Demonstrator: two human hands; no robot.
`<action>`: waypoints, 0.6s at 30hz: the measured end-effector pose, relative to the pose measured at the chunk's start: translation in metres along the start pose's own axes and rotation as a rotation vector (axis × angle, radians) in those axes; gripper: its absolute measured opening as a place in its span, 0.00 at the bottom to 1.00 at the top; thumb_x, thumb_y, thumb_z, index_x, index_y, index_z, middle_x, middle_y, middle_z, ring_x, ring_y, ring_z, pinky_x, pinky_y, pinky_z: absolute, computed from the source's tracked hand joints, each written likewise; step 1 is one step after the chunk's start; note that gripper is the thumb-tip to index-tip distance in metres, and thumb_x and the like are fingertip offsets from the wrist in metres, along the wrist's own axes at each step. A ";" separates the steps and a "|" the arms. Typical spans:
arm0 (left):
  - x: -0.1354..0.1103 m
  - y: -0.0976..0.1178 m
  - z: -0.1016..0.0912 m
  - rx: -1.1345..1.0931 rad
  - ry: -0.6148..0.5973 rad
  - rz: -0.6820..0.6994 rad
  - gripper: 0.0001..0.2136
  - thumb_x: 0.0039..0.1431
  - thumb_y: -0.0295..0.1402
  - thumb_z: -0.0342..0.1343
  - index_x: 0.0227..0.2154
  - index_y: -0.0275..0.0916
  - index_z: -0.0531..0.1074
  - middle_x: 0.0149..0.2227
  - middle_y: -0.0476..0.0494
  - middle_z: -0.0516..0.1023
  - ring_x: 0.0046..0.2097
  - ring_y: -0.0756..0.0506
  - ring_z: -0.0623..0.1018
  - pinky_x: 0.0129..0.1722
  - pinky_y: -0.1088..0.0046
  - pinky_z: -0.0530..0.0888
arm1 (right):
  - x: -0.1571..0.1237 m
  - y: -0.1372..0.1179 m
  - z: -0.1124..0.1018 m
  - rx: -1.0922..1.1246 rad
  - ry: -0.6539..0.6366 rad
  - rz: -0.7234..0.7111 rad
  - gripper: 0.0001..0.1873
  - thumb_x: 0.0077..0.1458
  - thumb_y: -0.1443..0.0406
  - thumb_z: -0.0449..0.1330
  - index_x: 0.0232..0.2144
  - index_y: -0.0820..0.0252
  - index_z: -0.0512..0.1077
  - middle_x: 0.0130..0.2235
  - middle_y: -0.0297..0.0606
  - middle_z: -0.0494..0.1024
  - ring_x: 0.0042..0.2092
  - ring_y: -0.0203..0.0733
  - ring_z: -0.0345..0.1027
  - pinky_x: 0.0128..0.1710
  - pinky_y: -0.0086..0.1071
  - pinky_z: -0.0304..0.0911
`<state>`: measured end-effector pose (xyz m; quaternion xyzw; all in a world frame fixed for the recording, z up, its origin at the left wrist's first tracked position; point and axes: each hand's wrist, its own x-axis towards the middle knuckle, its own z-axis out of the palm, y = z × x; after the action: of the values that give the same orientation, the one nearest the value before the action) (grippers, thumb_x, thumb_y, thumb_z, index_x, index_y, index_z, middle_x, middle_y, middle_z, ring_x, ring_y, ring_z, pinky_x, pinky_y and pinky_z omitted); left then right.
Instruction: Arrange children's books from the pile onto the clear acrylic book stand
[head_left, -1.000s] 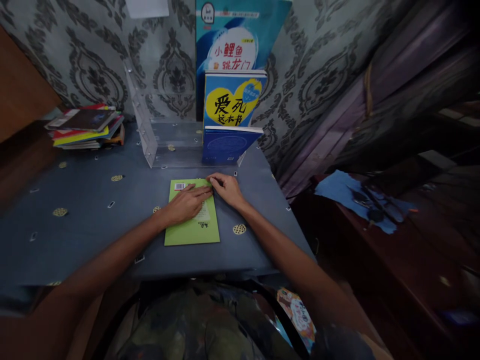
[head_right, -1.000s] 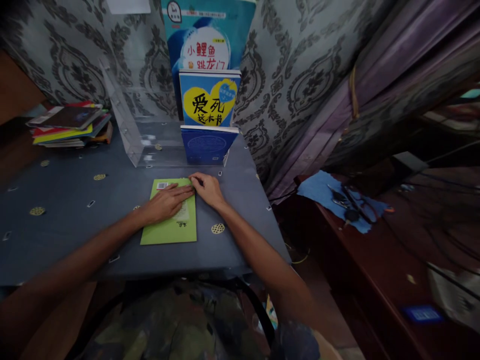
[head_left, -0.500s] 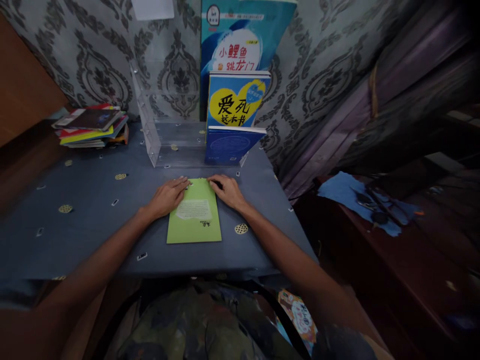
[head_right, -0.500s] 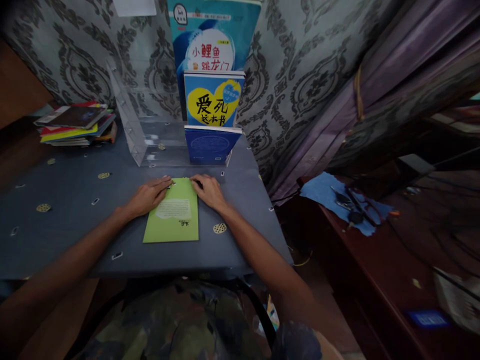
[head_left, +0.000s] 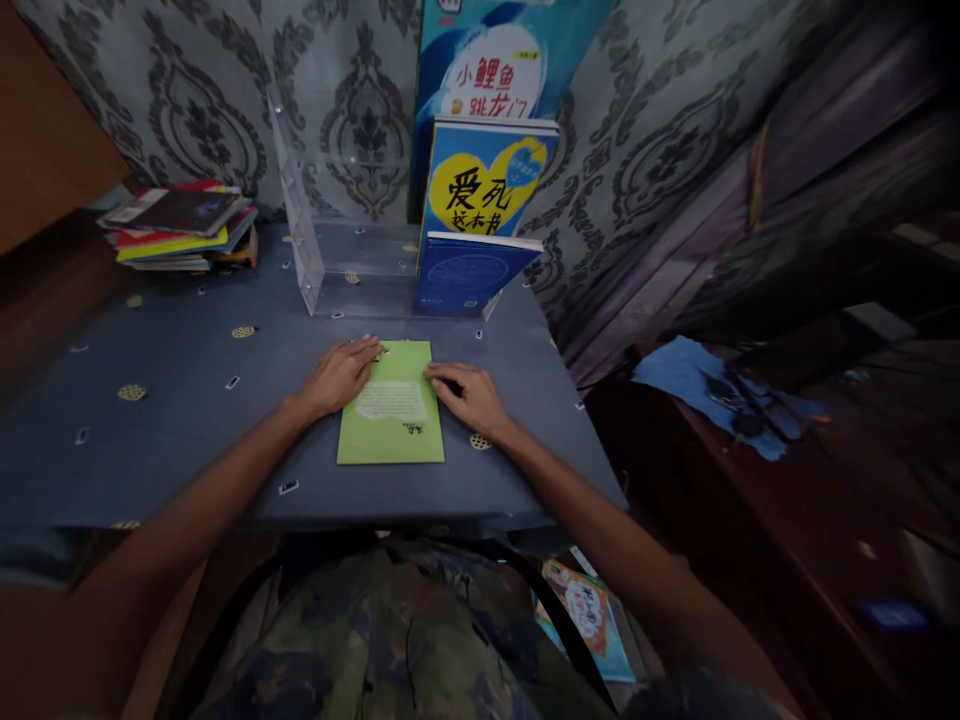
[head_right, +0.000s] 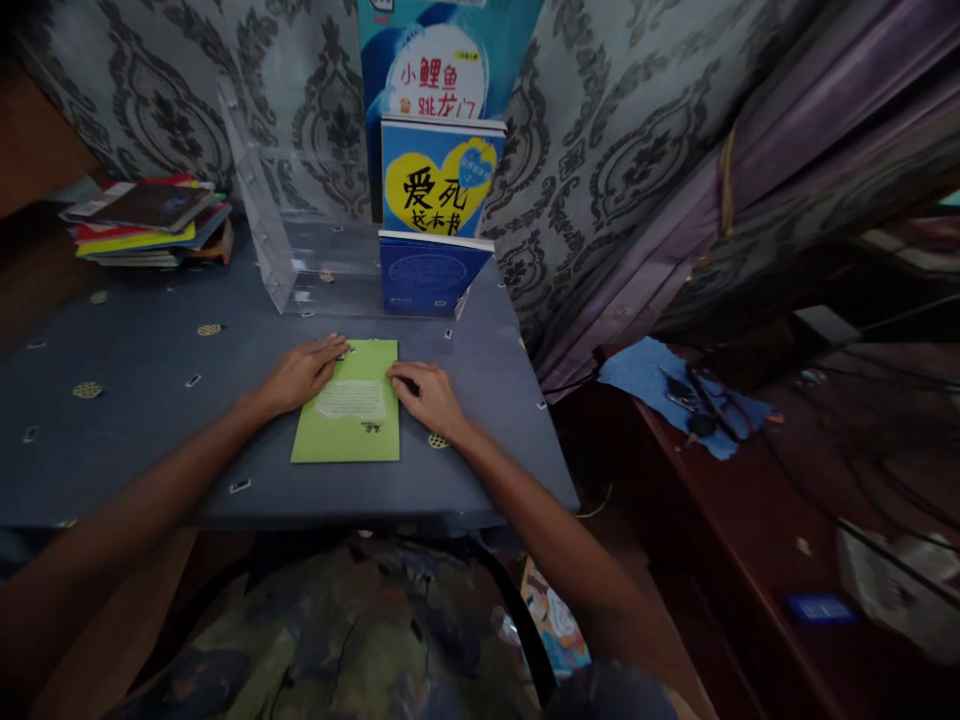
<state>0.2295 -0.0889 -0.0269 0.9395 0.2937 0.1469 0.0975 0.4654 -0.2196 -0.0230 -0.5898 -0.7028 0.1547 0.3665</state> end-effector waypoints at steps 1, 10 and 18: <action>0.000 0.000 0.000 -0.001 -0.001 0.000 0.22 0.68 0.31 0.40 0.60 0.36 0.68 0.64 0.38 0.69 0.67 0.42 0.66 0.66 0.56 0.63 | -0.008 -0.002 -0.001 0.006 -0.007 -0.014 0.14 0.61 0.67 0.55 0.43 0.56 0.80 0.48 0.40 0.83 0.52 0.45 0.76 0.56 0.43 0.67; 0.000 0.004 -0.001 0.010 0.001 -0.001 0.23 0.67 0.30 0.40 0.60 0.32 0.68 0.64 0.35 0.69 0.67 0.40 0.66 0.66 0.56 0.63 | -0.077 -0.027 -0.009 0.011 -0.042 -0.183 0.13 0.62 0.66 0.55 0.45 0.55 0.78 0.46 0.43 0.83 0.52 0.46 0.76 0.56 0.46 0.67; 0.001 -0.009 -0.006 -0.084 -0.003 0.059 0.22 0.68 0.35 0.40 0.59 0.37 0.70 0.63 0.40 0.71 0.66 0.42 0.68 0.66 0.56 0.64 | -0.093 -0.034 -0.011 -0.049 -0.067 -0.322 0.10 0.63 0.62 0.60 0.46 0.54 0.77 0.45 0.43 0.83 0.53 0.48 0.75 0.56 0.48 0.66</action>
<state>0.2238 -0.0802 -0.0235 0.9431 0.2594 0.1604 0.1327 0.4526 -0.3182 -0.0244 -0.4728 -0.8036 0.0963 0.3485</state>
